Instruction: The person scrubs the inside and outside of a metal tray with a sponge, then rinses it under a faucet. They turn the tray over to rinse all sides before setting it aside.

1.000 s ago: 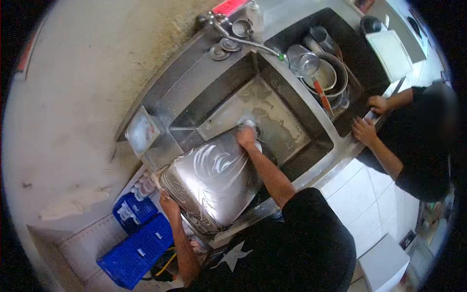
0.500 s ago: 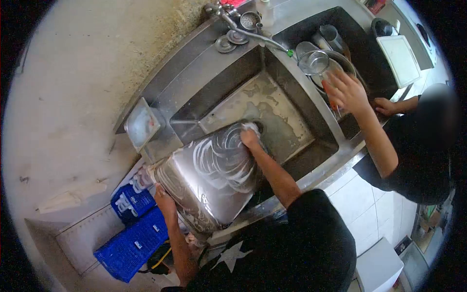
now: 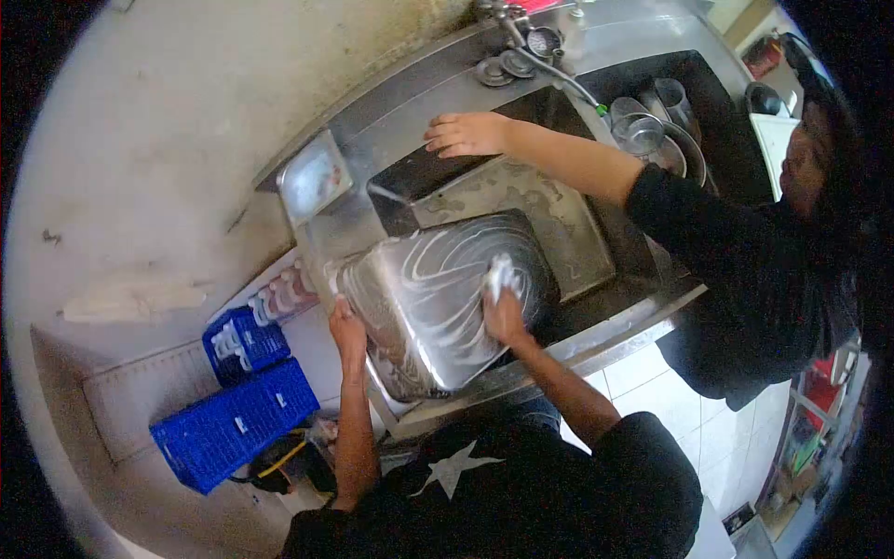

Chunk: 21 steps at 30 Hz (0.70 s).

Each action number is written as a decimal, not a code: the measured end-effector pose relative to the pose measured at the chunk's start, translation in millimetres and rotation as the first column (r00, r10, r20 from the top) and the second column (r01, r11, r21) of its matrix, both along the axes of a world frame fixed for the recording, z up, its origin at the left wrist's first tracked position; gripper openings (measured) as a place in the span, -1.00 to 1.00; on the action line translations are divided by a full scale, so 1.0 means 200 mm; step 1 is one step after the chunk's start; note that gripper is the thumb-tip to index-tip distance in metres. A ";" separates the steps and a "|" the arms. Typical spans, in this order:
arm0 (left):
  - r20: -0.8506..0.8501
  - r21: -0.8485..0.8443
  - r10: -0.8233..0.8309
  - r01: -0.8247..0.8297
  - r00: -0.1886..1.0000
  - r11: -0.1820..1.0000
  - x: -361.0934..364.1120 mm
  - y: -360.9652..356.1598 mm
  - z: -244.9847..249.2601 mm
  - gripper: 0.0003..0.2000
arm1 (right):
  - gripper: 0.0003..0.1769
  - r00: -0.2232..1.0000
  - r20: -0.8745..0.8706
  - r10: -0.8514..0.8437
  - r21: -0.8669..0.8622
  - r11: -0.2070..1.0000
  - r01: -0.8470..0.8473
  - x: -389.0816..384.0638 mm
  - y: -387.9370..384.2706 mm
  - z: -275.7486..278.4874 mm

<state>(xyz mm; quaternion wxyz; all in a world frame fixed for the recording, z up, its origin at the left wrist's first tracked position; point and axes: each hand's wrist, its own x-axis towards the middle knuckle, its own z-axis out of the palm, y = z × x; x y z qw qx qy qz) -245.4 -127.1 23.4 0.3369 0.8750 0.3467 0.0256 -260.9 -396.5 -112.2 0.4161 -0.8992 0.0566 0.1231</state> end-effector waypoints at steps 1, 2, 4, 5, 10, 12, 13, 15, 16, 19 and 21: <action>-0.112 0.039 -0.012 0.016 0.994 0.999 0.02 0.00 0.05 -0.58 | -0.60 0.976 -0.212 -0.058 -0.061 0.997 0.046 0.16 0.00 0.02; -0.046 0.061 -0.024 0.027 0.999 0.998 0.02 0.01 0.03 -0.58 | -0.64 0.994 0.094 0.057 -0.138 0.989 -0.044 0.23 0.02 0.16; 0.087 0.102 -0.066 0.057 0.994 0.993 0.01 0.05 -0.07 -0.59 | -0.68 0.986 0.166 -0.019 -0.004 1.000 0.020 0.35 0.21 0.04; 0.048 0.085 -0.062 0.057 0.997 0.995 0.01 0.06 -0.10 -0.59 | -0.72 0.994 0.108 -0.013 0.073 0.997 0.006 0.35 0.28 0.26; -0.129 0.233 -0.140 0.168 0.982 0.958 0.00 0.06 -0.11 -0.58 | -0.63 0.820 0.543 0.179 0.178 0.930 -0.321 0.10 0.30 0.83; -0.003 0.165 -0.086 0.085 0.996 0.983 0.00 0.02 -0.10 -0.58 | -0.53 0.752 0.640 0.157 0.232 0.894 -0.384 -0.09 0.18 0.70; 0.057 0.124 -0.048 0.041 0.997 0.991 0.00 0.00 -0.11 -0.58 | -0.50 0.808 0.565 0.169 0.293 0.874 -0.388 -0.18 0.12 0.53; 0.057 0.064 -0.040 0.036 0.998 0.997 -0.01 0.05 -0.19 -0.58 | -0.49 0.948 0.319 0.009 0.155 0.986 -0.062 -0.20 0.02 0.43; 0.057 0.037 -0.035 0.033 0.998 0.999 -0.01 0.07 -0.22 -0.58 | -0.48 0.977 0.185 -0.105 0.064 0.993 0.094 -0.21 -0.03 0.37; 0.053 0.077 -0.017 0.013 0.998 0.997 0.00 0.03 -0.16 -0.58 | -0.55 0.975 -0.024 -0.219 -0.383 0.903 0.194 -0.08 -0.22 -0.44; 0.052 0.077 -0.089 0.085 0.995 0.993 -0.02 0.04 -0.15 -0.57 | -0.63 0.940 -0.070 -0.333 -0.481 0.837 0.261 0.10 -0.31 -0.27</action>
